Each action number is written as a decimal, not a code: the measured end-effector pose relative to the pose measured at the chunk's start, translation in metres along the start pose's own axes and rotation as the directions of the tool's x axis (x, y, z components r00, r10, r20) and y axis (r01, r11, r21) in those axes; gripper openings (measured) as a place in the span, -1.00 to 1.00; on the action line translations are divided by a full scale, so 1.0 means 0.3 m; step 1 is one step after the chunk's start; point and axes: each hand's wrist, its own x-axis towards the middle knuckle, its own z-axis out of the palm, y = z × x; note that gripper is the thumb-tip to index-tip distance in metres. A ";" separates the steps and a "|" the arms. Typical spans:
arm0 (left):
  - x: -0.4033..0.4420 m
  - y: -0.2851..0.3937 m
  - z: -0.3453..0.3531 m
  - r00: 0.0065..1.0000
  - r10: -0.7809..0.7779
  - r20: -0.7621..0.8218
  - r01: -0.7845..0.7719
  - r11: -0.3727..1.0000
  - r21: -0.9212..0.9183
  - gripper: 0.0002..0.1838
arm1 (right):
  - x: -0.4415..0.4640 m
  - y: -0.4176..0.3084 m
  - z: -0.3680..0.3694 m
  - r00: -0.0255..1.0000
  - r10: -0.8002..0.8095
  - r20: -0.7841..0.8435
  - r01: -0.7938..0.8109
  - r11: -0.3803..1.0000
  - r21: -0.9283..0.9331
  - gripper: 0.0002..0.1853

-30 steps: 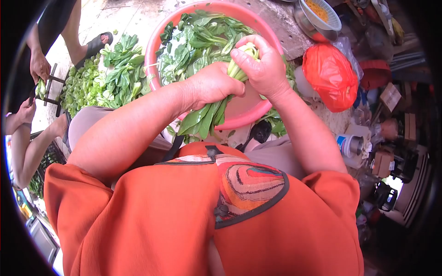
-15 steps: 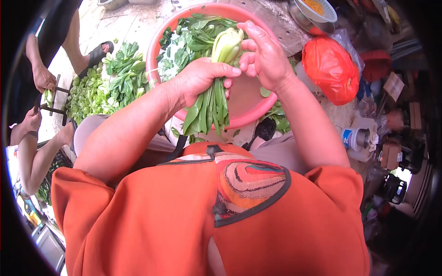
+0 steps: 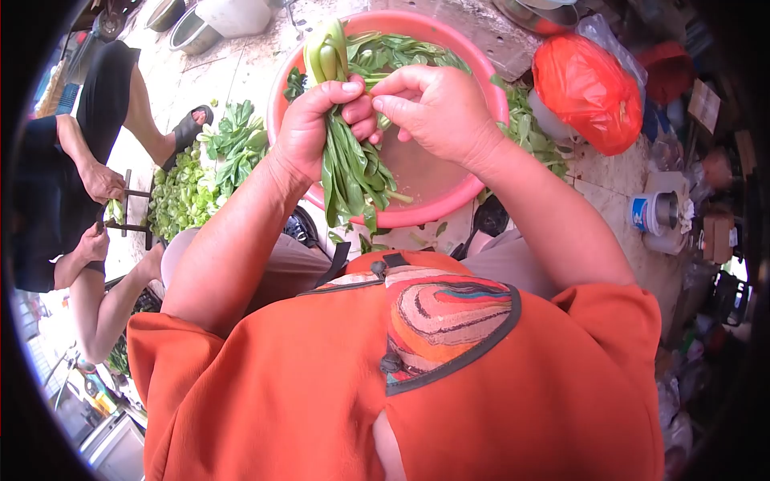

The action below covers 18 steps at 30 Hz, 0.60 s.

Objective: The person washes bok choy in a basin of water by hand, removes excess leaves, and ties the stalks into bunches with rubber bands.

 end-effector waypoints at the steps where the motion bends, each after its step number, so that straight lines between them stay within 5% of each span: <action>1: 0.000 -0.004 0.001 1.000 -0.001 0.000 0.001 1.000 0.001 -0.86 | -0.008 -0.027 -0.005 0.999 0.033 0.012 -0.032 0.997 -0.067 -0.80; 3: 0.000 -0.014 0.001 0.999 -0.036 -0.014 0.037 0.998 0.048 -0.87 | -0.008 -0.017 -0.011 0.998 0.067 0.023 -0.063 0.989 -0.134 -0.79; 5: -0.002 -0.021 0.011 0.999 -0.049 -0.003 0.049 0.994 0.094 -0.87 | 0.005 0.051 -0.019 0.994 -0.096 0.049 0.107 0.913 -0.393 -0.75; 12: -0.004 -0.028 0.023 0.996 -0.092 0.004 0.092 0.994 0.054 -0.86 | 0.002 0.076 -0.010 0.994 -0.107 0.031 0.112 0.945 -0.307 -0.78; 14: -0.004 -0.014 0.034 0.996 -0.091 0.010 0.090 0.995 0.042 -0.83 | 0.013 0.071 -0.036 0.968 0.217 0.123 -0.234 0.961 0.146 -0.79; 15: -0.006 -0.009 0.039 0.996 -0.093 0.012 0.093 0.995 0.026 -0.79 | 0.017 0.072 -0.054 0.969 0.214 0.123 -0.231 0.962 0.142 -0.79; 18: -0.007 -0.006 0.032 0.994 -0.096 -0.058 0.100 0.993 0.066 -0.85 | 0.013 0.027 -0.070 0.952 0.298 0.068 -0.272 0.724 0.634 -0.83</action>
